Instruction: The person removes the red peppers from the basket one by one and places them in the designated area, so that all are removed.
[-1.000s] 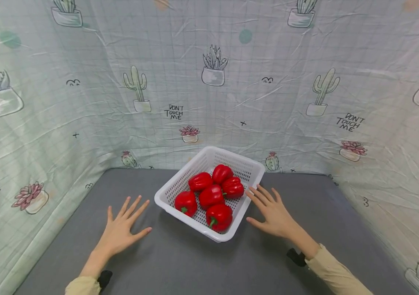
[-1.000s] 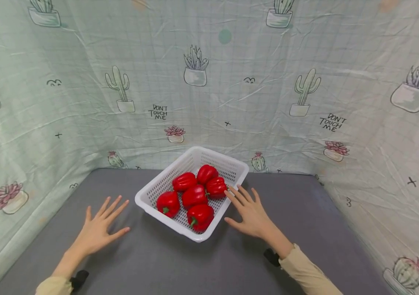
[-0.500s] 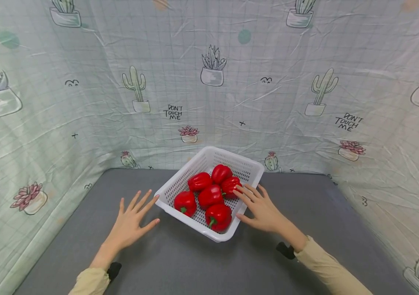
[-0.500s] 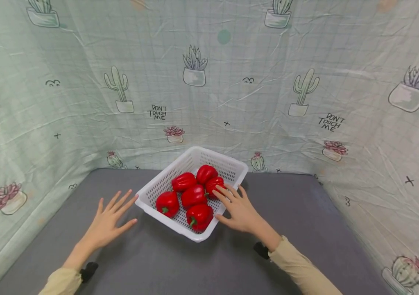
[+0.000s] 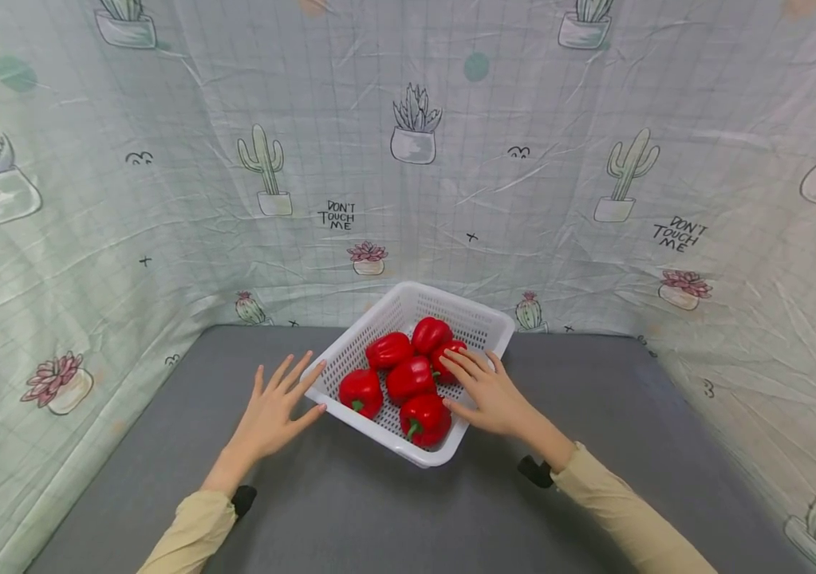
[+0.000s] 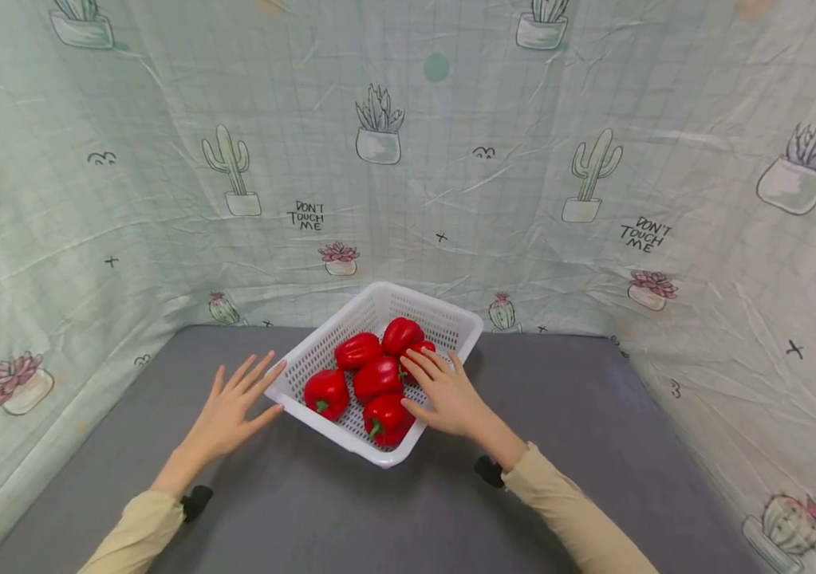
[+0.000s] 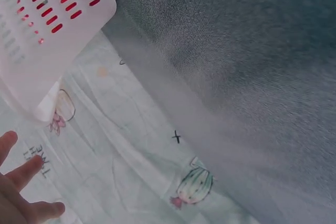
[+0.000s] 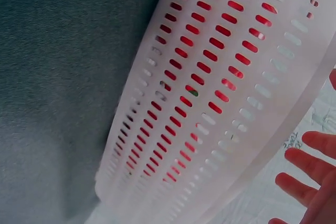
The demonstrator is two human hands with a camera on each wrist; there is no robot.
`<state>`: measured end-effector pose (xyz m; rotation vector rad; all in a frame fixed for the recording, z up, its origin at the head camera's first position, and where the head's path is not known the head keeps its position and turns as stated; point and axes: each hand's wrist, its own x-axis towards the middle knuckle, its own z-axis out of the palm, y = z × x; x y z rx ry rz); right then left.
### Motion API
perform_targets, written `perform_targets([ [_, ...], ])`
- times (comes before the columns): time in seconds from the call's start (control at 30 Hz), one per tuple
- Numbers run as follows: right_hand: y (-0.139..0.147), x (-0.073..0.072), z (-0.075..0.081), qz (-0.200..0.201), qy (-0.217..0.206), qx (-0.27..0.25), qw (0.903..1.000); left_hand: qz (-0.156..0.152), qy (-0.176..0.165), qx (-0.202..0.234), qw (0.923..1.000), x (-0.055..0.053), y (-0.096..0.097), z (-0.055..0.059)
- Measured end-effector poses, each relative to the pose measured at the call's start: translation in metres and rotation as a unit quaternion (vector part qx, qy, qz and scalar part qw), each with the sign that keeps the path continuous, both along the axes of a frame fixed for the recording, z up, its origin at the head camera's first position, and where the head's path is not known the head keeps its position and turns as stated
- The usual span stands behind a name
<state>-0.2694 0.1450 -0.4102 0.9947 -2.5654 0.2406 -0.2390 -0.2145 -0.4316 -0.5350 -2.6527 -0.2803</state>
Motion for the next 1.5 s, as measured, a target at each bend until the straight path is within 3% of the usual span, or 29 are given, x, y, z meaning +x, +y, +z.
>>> perform_targets([
  [0.3,-0.012,-0.012,0.001,0.033,-0.014,0.003,0.9994,0.01,-0.031,0.004,0.9995,-0.02,0.009,-0.002],
  [0.5,-0.017,-0.02,0.0,0.037,-0.03,0.024,0.9986,0.01,-0.032,0.002,0.9994,-0.027,0.012,-0.007],
  [1.2,-0.03,-0.052,-0.005,-0.01,-0.067,0.044,0.9967,0.034,-0.056,-0.005,0.9978,-0.037,0.015,-0.015],
  [1.5,-0.033,-0.06,-0.006,0.018,-0.069,0.076,0.9946,0.038,-0.038,0.008,0.9985,-0.039,0.018,-0.019],
])
